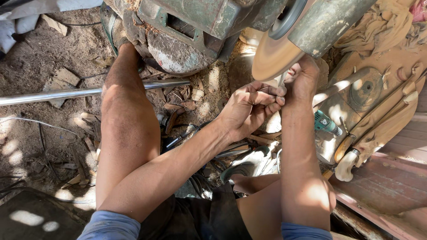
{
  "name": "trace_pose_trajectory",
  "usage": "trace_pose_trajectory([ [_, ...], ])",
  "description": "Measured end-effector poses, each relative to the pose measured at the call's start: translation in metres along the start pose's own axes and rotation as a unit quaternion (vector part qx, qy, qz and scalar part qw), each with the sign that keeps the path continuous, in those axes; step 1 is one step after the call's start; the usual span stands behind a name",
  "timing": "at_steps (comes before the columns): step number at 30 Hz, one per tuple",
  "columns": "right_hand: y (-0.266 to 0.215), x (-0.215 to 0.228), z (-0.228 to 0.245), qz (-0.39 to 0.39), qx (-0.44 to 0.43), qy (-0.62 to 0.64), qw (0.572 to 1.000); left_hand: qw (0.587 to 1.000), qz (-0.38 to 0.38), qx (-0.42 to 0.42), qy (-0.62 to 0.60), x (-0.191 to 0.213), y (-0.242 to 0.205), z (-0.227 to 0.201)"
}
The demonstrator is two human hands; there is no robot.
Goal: The person sits on the floor and uses a bench grinder to shape a small wooden piece. They hold the wood with both hands, pressing it against the spinning wheel to smooth and contour its surface, frequently rotating the piece to work on different sides.
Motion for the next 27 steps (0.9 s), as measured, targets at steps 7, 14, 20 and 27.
trace_pose_trajectory([
  [7, 0.0, 0.012, -0.006, -0.108, -0.012, -0.014, 0.994, 0.999, -0.01, 0.01, 0.029, -0.002, -0.001, -0.002],
  [14, 0.004, 0.008, -0.005, -0.067, -0.007, 0.024, 0.997, 0.999, -0.011, 0.013, 0.038, -0.002, 0.003, -0.002],
  [20, -0.018, 0.018, -0.004, -0.05, -0.027, 0.13, 0.99, 0.997, 0.001, 0.027, 0.074, -0.007, -0.017, -0.003],
  [27, -0.081, 0.027, 0.03, 0.11, -0.003, 0.234, 0.966, 0.98, 0.033, 0.051, 0.187, -0.028, -0.054, -0.005],
])
Point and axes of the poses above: each hand's wrist, its own y-axis towards the middle knuckle, its own x-axis out of the back of the hand, z = x × y, the point moved 6 cm from there along y, towards the middle knuckle, and after that the axes turned 1 degree about y, right-handed, at the moved point
